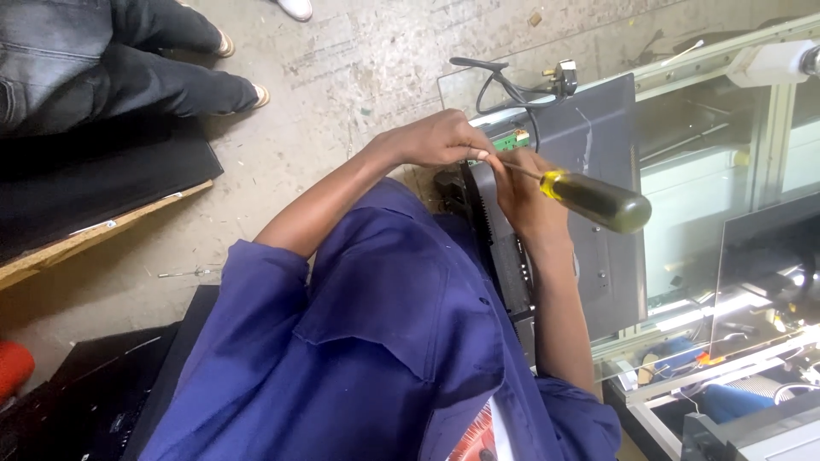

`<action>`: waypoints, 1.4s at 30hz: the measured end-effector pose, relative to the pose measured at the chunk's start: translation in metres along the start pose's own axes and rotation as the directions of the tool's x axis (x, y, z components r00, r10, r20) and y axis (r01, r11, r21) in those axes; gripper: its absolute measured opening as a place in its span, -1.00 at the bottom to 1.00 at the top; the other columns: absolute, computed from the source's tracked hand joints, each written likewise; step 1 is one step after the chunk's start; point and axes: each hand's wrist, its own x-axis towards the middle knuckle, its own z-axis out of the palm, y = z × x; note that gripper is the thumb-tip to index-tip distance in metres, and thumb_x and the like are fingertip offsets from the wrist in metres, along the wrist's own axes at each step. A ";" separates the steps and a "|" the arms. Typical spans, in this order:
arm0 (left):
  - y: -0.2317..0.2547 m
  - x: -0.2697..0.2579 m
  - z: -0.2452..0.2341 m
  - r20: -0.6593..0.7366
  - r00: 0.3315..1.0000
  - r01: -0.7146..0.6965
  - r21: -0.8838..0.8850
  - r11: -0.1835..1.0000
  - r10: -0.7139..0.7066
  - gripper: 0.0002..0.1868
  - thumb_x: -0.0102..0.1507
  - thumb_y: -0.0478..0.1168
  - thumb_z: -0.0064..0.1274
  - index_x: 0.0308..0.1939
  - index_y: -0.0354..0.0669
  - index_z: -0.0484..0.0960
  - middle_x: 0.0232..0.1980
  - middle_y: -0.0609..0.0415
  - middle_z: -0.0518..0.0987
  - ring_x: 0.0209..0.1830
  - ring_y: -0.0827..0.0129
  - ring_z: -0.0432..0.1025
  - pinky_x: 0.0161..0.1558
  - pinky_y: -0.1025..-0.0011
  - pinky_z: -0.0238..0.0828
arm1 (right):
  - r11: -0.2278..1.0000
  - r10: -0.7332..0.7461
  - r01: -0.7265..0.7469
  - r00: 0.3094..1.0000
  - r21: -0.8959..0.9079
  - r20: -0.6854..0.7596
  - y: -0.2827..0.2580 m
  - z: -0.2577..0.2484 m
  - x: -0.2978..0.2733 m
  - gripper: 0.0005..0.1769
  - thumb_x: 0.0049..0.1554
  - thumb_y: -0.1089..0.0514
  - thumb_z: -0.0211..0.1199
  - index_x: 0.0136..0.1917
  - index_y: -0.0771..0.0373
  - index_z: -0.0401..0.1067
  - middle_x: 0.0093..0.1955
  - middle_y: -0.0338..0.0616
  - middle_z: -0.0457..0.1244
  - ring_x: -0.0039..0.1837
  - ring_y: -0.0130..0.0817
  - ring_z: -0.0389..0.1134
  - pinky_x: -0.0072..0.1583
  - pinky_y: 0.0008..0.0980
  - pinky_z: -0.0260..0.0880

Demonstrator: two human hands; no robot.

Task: Unscrew the back panel of a television using a manual screwdriver.

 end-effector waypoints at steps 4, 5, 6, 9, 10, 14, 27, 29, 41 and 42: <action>-0.011 0.002 0.008 -0.065 0.998 -0.008 0.001 1.000 0.008 -0.76 0.33 0.02 0.11 -0.19 -0.02 0.70 -0.78 0.21 0.29 -0.81 0.45 0.10 -0.56 0.52 0.13 | 0.983 0.005 -0.021 0.996 -0.182 -0.088 0.004 0.009 -0.004 -0.78 0.20 0.04 0.37 -0.25 0.00 0.40 -0.47 -0.24 0.20 -0.42 -0.16 0.32 -0.32 -0.45 0.28; -0.021 0.003 0.013 -0.125 0.992 -0.004 0.019 1.000 0.006 -0.69 0.33 0.09 0.11 -0.16 -0.03 0.72 -0.78 0.26 0.30 -0.82 0.49 0.10 -0.55 0.58 0.13 | 0.985 0.017 -0.034 0.995 -0.172 -0.101 0.001 0.008 -0.001 -0.77 0.19 0.07 0.37 -0.27 -0.01 0.41 -0.48 -0.27 0.20 -0.43 -0.19 0.31 -0.32 -0.45 0.28; -0.014 0.003 0.012 -0.125 0.992 -0.006 0.021 1.000 0.008 -0.69 0.33 0.09 0.11 -0.16 -0.03 0.72 -0.78 0.26 0.30 -0.82 0.49 0.10 -0.55 0.58 0.13 | 0.984 0.016 -0.033 0.995 -0.173 -0.102 0.002 0.008 0.000 -0.77 0.19 0.07 0.37 -0.27 -0.01 0.41 -0.48 -0.27 0.20 -0.43 -0.19 0.31 -0.32 -0.45 0.28; -0.005 0.003 0.009 -0.118 0.993 -0.033 -0.049 0.998 0.027 -0.73 0.35 0.09 0.03 -0.27 0.14 0.75 -0.70 0.28 0.47 -0.76 0.60 0.23 -0.53 0.61 0.20 | 0.990 0.010 -0.016 0.999 -0.139 -0.041 -0.013 -0.016 0.015 -0.76 0.19 0.07 0.33 -0.29 0.09 0.41 -0.45 -0.09 0.26 -0.32 0.03 0.36 -0.25 -0.28 0.33; -0.008 0.001 0.010 -0.122 0.991 -0.052 -0.036 0.998 0.048 -0.79 0.34 0.00 0.06 -0.24 0.07 0.73 -0.62 0.19 0.53 -0.70 0.47 0.33 -0.51 0.51 0.25 | 0.994 0.048 -0.050 0.999 0.101 0.020 -0.030 -0.040 0.027 -0.76 0.11 0.14 0.40 -0.07 0.27 0.40 -0.16 0.10 0.28 -0.04 0.18 0.30 0.01 -0.10 0.26; -0.012 0.001 0.013 -0.098 0.994 -0.060 -0.046 0.997 0.056 -0.87 0.33 -0.11 0.09 -0.16 0.04 0.72 -0.46 0.05 0.63 -0.53 0.23 0.52 -0.41 0.36 0.39 | 0.456 0.067 0.113 0.985 0.883 -0.160 -0.024 -0.055 0.016 -0.03 0.03 -0.45 0.13 0.44 0.28 0.15 0.25 0.33 0.22 0.39 0.14 0.23 0.44 0.10 0.12; -0.036 -0.021 0.027 -0.157 0.962 0.202 -0.144 0.969 -0.224 -0.69 0.31 0.03 0.04 0.00 0.02 0.70 -0.67 0.35 0.25 -0.67 0.63 -0.08 -0.49 0.60 -0.18 | 0.643 0.083 0.473 0.739 0.603 -0.668 -0.046 -0.056 0.031 -0.70 0.19 0.28 0.23 0.05 0.18 0.12 -0.18 0.05 0.22 -0.21 -0.31 0.33 -0.30 -0.35 0.52; -0.098 -0.037 0.048 -0.524 0.815 0.230 -0.101 0.968 -0.249 -0.82 0.28 -0.26 0.07 -0.07 -0.11 0.71 -0.20 -0.08 0.67 -0.08 0.01 0.55 -0.03 0.17 0.44 | 0.311 0.083 0.381 0.901 0.870 -0.425 -0.031 -0.055 0.021 -0.57 0.02 0.01 0.38 0.05 0.17 0.27 -0.45 -0.09 0.23 -0.45 -0.41 0.30 -0.27 -0.42 0.40; -0.107 -0.066 0.079 -0.641 0.649 0.582 0.070 0.810 -0.410 -0.76 0.09 -0.13 0.29 -0.16 0.29 0.75 -0.74 -0.08 0.43 -0.60 -0.12 0.43 -0.44 0.17 0.36 | 0.603 0.115 0.515 0.700 0.609 -0.705 -0.069 -0.063 0.054 -0.78 0.15 0.20 0.28 -0.10 0.29 0.24 -0.19 -0.07 0.21 -0.30 -0.25 0.41 -0.19 -0.24 0.57; -0.109 -0.065 0.079 -0.641 0.648 0.582 0.069 0.810 -0.411 -0.76 0.09 -0.13 0.29 -0.16 0.29 0.75 -0.74 -0.08 0.43 -0.60 -0.12 0.43 -0.44 0.17 0.36 | 0.603 0.115 0.514 0.701 0.610 -0.704 -0.058 -0.059 0.044 -0.78 0.15 0.20 0.28 -0.10 0.29 0.24 -0.19 -0.07 0.21 -0.30 -0.25 0.41 -0.19 -0.24 0.57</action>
